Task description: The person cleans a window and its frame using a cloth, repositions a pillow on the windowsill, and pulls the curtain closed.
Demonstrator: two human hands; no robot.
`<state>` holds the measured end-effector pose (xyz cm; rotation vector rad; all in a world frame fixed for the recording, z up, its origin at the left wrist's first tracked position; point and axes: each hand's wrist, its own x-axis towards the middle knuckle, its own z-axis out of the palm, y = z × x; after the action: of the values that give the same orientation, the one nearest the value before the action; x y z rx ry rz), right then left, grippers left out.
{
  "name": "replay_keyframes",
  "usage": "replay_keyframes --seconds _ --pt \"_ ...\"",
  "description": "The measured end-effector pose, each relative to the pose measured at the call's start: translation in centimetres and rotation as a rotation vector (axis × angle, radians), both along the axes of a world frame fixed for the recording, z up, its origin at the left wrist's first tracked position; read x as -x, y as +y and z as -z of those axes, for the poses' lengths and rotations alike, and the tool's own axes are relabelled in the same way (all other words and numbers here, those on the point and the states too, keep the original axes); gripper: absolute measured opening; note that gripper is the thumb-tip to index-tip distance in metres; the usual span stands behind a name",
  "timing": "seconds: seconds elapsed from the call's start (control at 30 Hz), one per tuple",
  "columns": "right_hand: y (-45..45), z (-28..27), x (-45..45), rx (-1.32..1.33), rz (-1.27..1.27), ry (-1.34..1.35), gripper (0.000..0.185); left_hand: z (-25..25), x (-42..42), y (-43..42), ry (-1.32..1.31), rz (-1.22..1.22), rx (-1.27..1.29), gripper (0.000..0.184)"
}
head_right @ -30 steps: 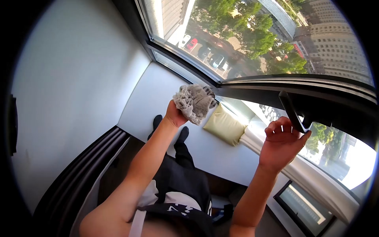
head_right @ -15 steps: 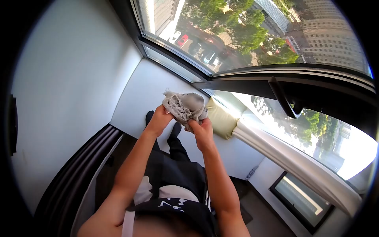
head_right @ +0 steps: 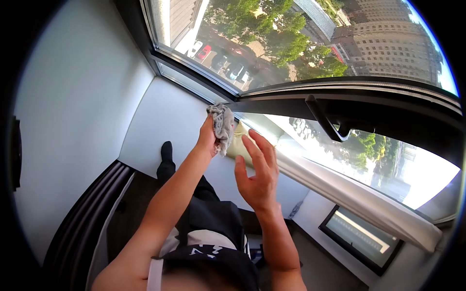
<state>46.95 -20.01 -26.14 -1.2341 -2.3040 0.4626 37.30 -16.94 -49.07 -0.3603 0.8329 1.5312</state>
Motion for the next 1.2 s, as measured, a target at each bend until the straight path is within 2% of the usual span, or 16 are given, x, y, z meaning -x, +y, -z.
replay_keyframes --seconds 0.07,0.13,0.17,0.2,0.27,0.33,0.37,0.47,0.6,0.67,0.7,0.8,0.9,0.93,1.07,1.2 --pt "0.9 -1.1 -2.0 -0.172 0.038 -0.028 0.036 0.0 -0.7 2.9 0.025 -0.037 -0.029 0.045" --pt "2.9 -4.3 -3.6 -0.376 0.168 0.082 0.038 4.6 -6.1 10.0 0.947 -0.041 0.394 0.043" --pt "3.2 -4.5 -4.0 -0.39 0.188 0.104 0.039 1.7 -4.7 9.1 0.767 -0.034 0.275 0.047" --pt "3.9 -4.8 -4.3 -0.41 0.194 0.118 0.039 5.1 -7.3 12.6 0.612 -0.035 0.367 0.044" --pt "3.5 -4.8 -4.4 -0.408 0.187 0.136 0.04 6.1 -7.7 13.3 0.8 0.042 0.414 0.041" --pt "3.9 -4.4 -5.0 -0.448 0.177 0.117 0.041 10.0 -7.4 13.5 0.985 0.221 0.49 0.043" --pt "4.1 -4.4 -5.1 -0.46 0.204 0.108 0.041 8.1 -5.1 13.4 0.93 0.539 0.557 0.045" --pt "4.6 -3.4 -5.3 -0.418 0.237 0.061 0.043 11.0 -7.6 15.0 0.781 0.509 0.656 0.044" --pt "4.4 -3.1 -5.1 -0.444 0.212 0.037 0.045 2.6 -6.4 11.2 0.742 0.374 0.495 0.04" --pt "5.1 -3.0 -5.4 -0.43 0.242 0.033 0.042 -2.8 -7.9 10.9 0.96 0.071 0.242 0.034" --pt "4.8 -3.3 -5.3 -0.424 0.256 0.058 0.041 -3.6 -7.7 10.4 0.868 0.097 0.239 0.028" --pt "4.7 -3.6 -5.2 -0.365 0.255 0.16 0.037 -11.3 -7.6 8.4 1.022 -0.077 0.041 0.023" --pt "3.8 -3.7 -4.9 -0.275 0.294 0.199 0.036 -14.7 -6.5 7.2 1.029 -0.116 -0.069 0.019" --pt "4.1 -3.8 -4.7 -0.268 0.3 0.215 0.036 -16.2 -6.0 7.4 1.1 -0.181 -0.211 0.016" --pt "4.0 -4.7 -4.6 -0.214 0.309 0.226 0.037 -20.6 -4.9 7.6 1.296 -0.237 -0.377 0.023" --pt "4.3 -5.0 -5.2 -0.178 0.301 0.211 0.041 -20.9 -4.6 8.4 1.291 -0.296 -0.467 0.022"
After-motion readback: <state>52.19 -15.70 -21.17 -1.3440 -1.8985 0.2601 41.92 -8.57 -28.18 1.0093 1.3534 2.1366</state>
